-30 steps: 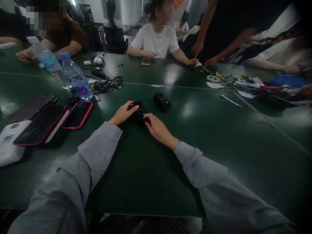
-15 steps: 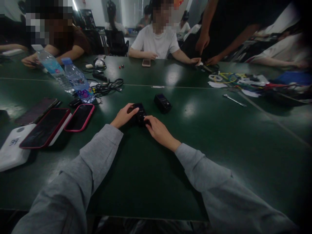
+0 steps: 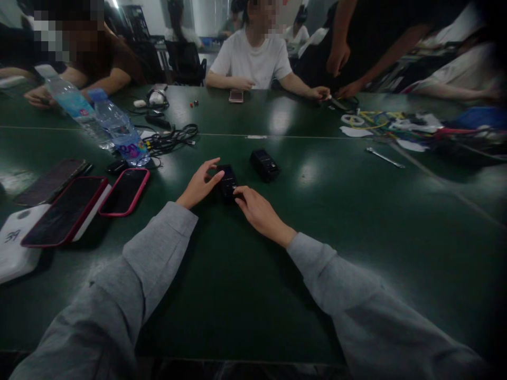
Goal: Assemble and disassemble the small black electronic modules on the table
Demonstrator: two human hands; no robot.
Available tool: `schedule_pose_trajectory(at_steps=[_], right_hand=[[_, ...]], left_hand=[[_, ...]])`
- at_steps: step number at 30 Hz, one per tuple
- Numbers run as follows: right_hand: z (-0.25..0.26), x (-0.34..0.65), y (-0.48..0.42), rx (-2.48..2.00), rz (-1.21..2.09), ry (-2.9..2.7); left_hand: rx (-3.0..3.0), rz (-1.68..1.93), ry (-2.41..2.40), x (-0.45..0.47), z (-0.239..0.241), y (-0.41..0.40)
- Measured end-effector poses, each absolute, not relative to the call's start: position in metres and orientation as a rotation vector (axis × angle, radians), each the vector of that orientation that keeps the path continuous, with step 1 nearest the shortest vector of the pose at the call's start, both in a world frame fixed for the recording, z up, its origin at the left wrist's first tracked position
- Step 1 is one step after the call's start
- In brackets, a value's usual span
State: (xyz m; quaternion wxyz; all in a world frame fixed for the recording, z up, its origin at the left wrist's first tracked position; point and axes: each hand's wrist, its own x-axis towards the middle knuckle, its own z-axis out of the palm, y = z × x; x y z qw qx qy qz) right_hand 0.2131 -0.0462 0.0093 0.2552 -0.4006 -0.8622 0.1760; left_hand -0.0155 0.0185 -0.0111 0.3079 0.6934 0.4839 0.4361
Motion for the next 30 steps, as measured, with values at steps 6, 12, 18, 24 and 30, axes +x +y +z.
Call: schedule_pose_trajectory(at_steps=[6, 12, 18, 24, 30], right_hand=[[0.013, 0.214, -0.047, -1.125, 0.519, -2.350], [0.010, 0.214, -0.047, -1.096, 0.514, -2.332], [0.007, 0.215, -0.045, -1.037, 0.486, -2.359], [0.006, 0.216, -0.043, -1.058, 0.298, -2.342], [0.002, 0.242, -0.016, -1.310, -0.061, -2.180]], left_hand=[[1.900, 1.107, 1.282, -0.017, -0.013, 0.018], [1.942, 1.066, 1.273, -0.020, -0.016, 0.019], [1.944, 1.043, 1.271, -0.021, -0.016, 0.020], [1.913, 1.046, 1.275, -0.020, -0.016, 0.019], [1.962, 1.021, 1.294, -0.019, -0.012, 0.017]])
